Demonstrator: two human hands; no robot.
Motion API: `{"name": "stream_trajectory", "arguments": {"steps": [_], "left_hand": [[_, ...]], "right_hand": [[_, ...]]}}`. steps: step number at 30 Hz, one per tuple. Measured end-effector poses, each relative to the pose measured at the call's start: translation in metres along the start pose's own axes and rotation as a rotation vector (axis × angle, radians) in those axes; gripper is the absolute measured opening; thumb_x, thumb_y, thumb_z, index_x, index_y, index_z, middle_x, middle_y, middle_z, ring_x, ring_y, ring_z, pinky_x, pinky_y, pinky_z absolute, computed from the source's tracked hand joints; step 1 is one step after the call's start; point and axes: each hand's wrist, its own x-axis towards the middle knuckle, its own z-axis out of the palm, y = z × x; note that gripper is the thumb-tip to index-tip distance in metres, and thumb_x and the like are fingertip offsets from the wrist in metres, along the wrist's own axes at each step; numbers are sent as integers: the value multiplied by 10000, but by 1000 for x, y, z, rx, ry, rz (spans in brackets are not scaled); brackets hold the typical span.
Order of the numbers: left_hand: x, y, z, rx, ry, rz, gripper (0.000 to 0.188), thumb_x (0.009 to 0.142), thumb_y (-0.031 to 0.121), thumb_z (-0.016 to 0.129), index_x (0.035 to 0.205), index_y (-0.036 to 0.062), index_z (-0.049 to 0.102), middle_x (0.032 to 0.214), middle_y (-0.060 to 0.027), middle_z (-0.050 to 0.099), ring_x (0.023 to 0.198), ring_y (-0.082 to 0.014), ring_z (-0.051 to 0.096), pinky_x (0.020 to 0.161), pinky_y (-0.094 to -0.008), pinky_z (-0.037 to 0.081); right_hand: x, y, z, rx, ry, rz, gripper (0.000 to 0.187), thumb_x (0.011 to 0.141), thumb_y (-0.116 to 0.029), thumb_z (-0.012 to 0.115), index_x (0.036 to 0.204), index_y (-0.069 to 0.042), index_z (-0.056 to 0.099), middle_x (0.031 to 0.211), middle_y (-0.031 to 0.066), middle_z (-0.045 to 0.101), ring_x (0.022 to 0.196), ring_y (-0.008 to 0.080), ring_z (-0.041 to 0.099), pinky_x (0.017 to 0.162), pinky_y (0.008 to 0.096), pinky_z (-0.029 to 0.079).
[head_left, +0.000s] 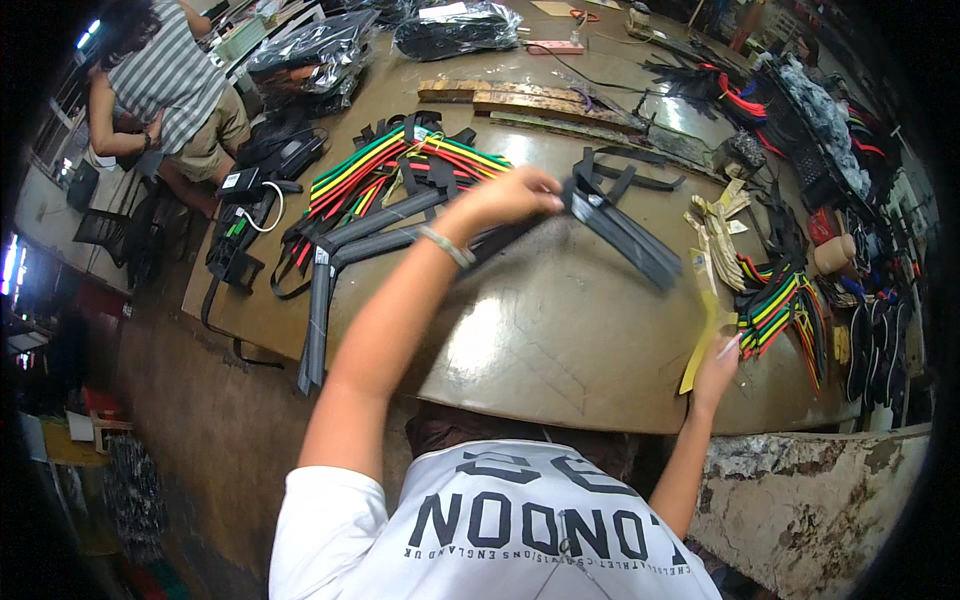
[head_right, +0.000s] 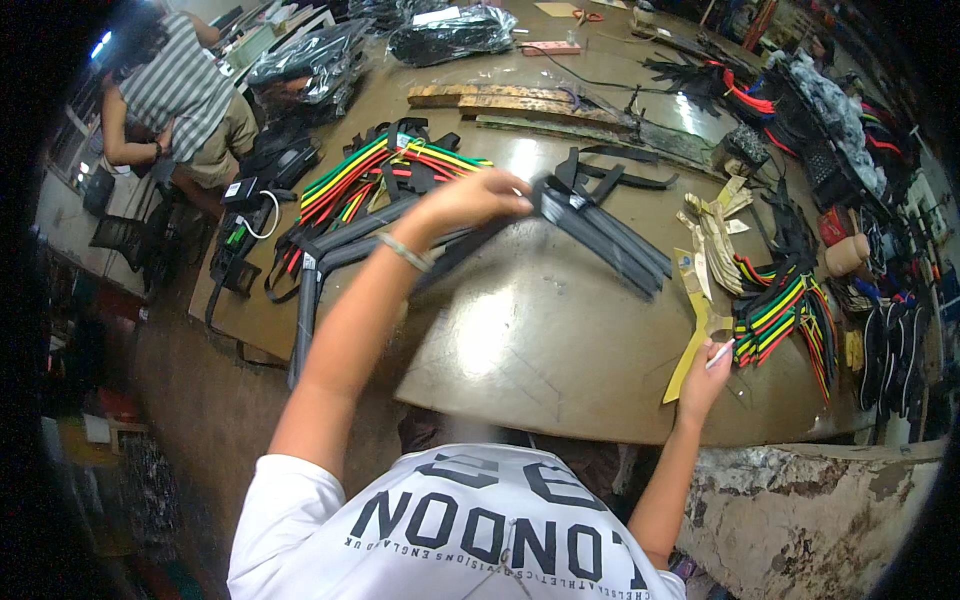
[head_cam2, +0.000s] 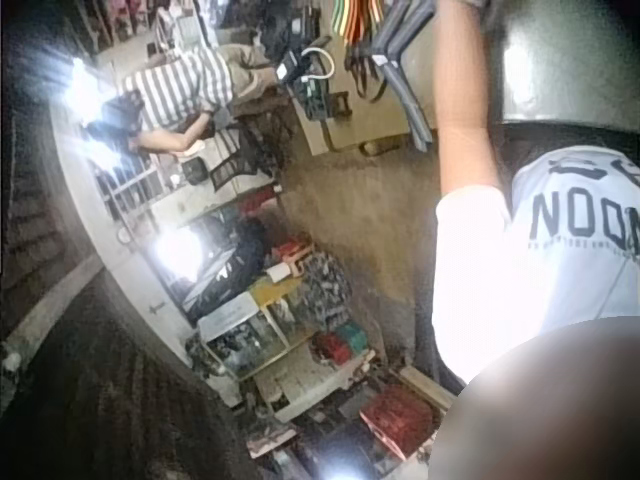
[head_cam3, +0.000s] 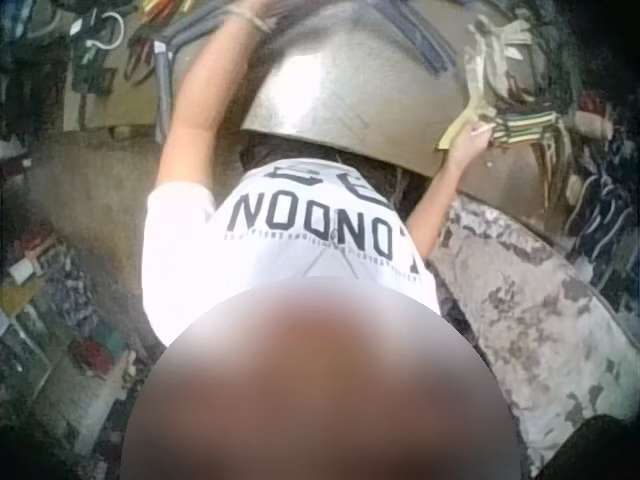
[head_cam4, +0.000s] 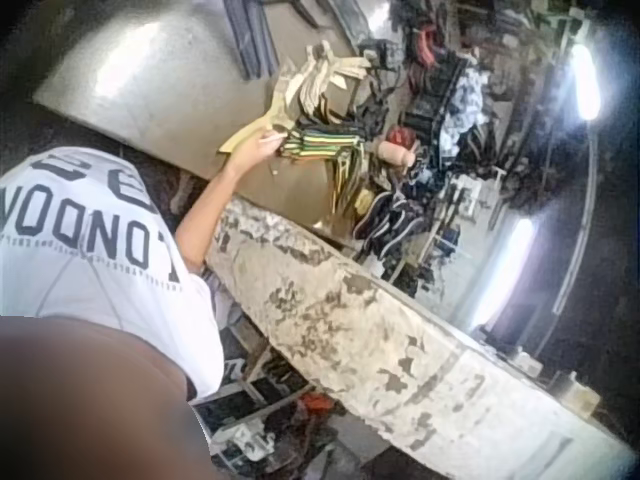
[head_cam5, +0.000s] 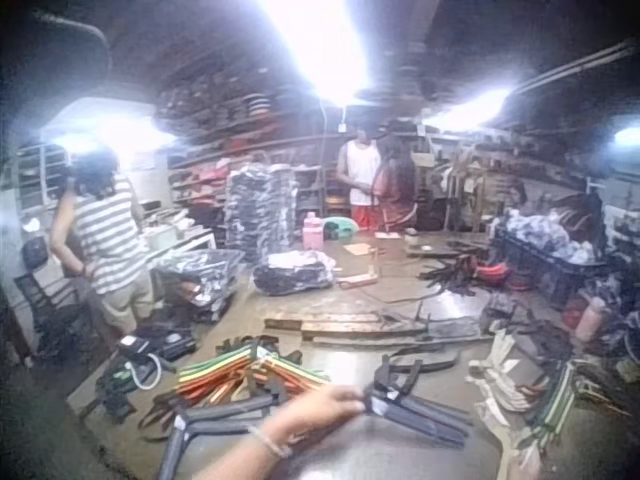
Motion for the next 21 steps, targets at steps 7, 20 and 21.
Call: {"name": "stream_trajectory", "arguments": {"steps": [7, 20, 21], "left_hand": [[-144, -45, -123, 102, 901, 240, 434, 926, 192, 651, 1273, -56, 572, 1119, -132, 679, 978, -135, 624, 856, -251, 484], [-7, -48, 22, 530, 656, 375, 373, 870, 213, 672, 1170, -4, 625, 1165, -182, 640, 1119, -316, 578, 977, -413, 433], [12, -43, 37, 562, 528, 365, 403, 862, 225, 684, 1184, -8, 620, 1191, -194, 629, 1142, -326, 572, 998, -407, 434]], "right_hand": [[-4, -13, 2, -11, 26, -9, 254, 989, -146, 533, 812, -77, 364, 764, -29, 326, 705, 85, 325, 635, 254, 341], [-58, -106, 88, 1033, -482, 816, 218, 972, -91, 569, 826, -136, 413, 827, 17, 539, 686, 86, 520, 610, 224, 441], [-55, -109, 89, 976, -485, 781, 211, 976, -83, 556, 826, -128, 414, 832, 19, 542, 676, 93, 517, 608, 227, 435]]}}
